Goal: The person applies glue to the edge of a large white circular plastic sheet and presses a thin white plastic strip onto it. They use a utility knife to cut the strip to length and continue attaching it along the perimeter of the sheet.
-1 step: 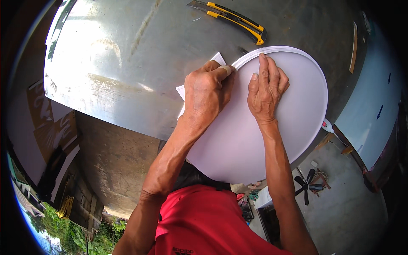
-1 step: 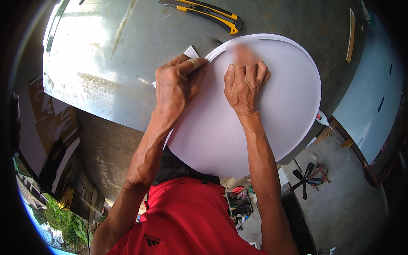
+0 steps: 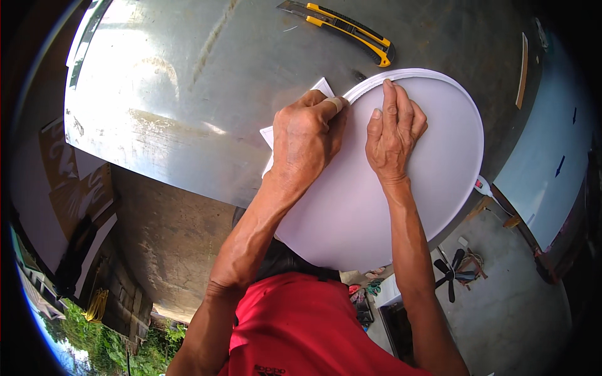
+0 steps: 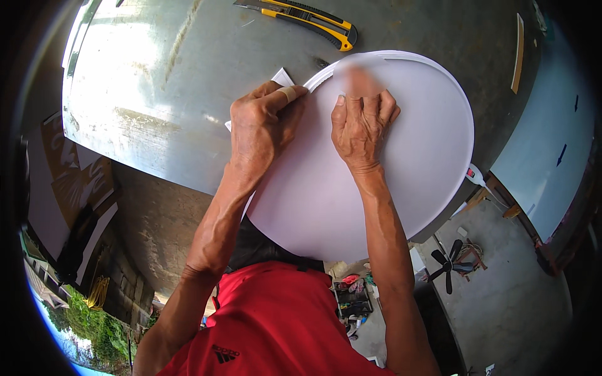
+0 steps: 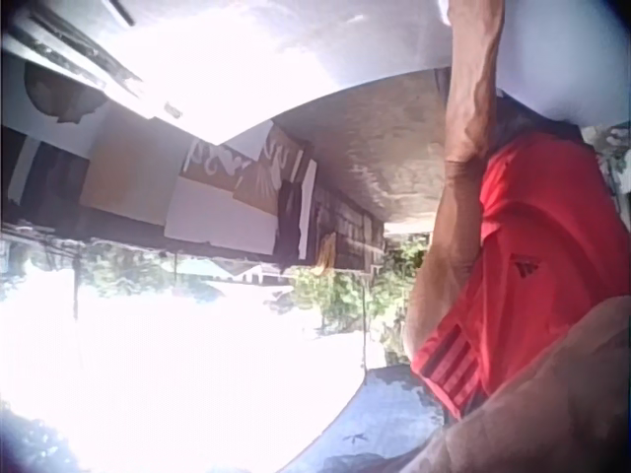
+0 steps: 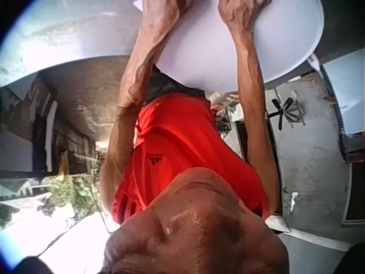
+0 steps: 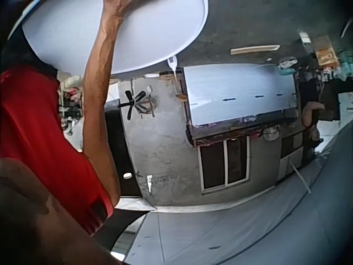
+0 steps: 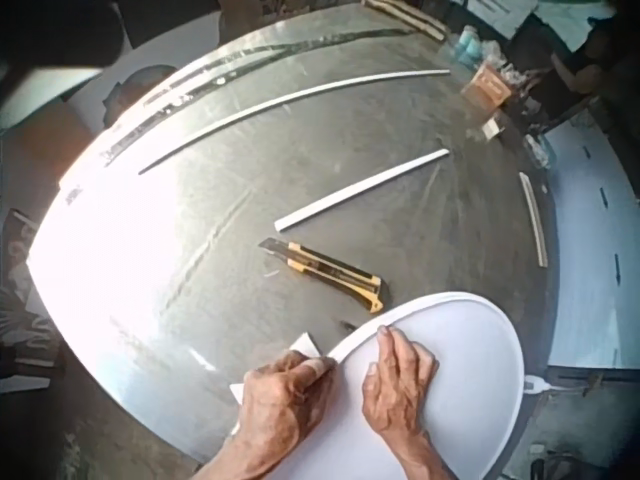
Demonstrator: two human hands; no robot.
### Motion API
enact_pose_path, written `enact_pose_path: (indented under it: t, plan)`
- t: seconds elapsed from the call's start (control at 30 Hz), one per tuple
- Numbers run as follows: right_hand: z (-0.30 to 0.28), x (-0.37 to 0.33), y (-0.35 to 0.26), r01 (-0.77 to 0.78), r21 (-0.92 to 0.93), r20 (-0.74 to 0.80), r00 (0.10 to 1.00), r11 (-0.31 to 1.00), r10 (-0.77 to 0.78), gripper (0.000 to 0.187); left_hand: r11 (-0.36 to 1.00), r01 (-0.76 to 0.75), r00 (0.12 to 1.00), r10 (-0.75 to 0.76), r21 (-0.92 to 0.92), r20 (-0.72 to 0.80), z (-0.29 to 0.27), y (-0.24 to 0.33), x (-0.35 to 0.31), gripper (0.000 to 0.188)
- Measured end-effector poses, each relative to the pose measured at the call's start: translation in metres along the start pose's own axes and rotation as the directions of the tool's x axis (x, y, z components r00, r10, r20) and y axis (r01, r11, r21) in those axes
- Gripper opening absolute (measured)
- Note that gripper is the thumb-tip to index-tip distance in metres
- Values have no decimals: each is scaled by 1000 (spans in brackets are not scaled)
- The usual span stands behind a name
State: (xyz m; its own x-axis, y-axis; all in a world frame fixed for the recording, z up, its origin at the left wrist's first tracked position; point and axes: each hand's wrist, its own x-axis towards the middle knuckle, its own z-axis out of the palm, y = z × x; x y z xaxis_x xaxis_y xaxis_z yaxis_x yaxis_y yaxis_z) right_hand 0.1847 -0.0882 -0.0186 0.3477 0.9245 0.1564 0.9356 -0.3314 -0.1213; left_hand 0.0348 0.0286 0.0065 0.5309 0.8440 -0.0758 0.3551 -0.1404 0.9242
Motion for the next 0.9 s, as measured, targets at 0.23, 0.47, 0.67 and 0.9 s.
enact_pose_path:
  t: [0.23, 0.47, 0.67, 0.9]
  plan:
    - [-3, 1, -3, -3, -2, 9, 1000, 1000, 4, 52, 1000, -10, 1000, 10, 15, 16, 0, -1, 1, 10]
    - [-2, 2, -1, 3, 5, 9, 1000, 1000, -3, 52, 998, 30, 996, -25, -49, 90, -6, 3, 14, 12]
    - [-3, 2, -1, 4, -1, 15, 1000, 1000, -4, 52, 999, -1, 997, 5, -50, 75, -1, -1, 12, 9]
    - [-1, 1, -1, 4, -4, 10, 1000, 1000, -4, 52, 1000, -8, 999, 9, -5, 43, 1, -1, 10, 16]
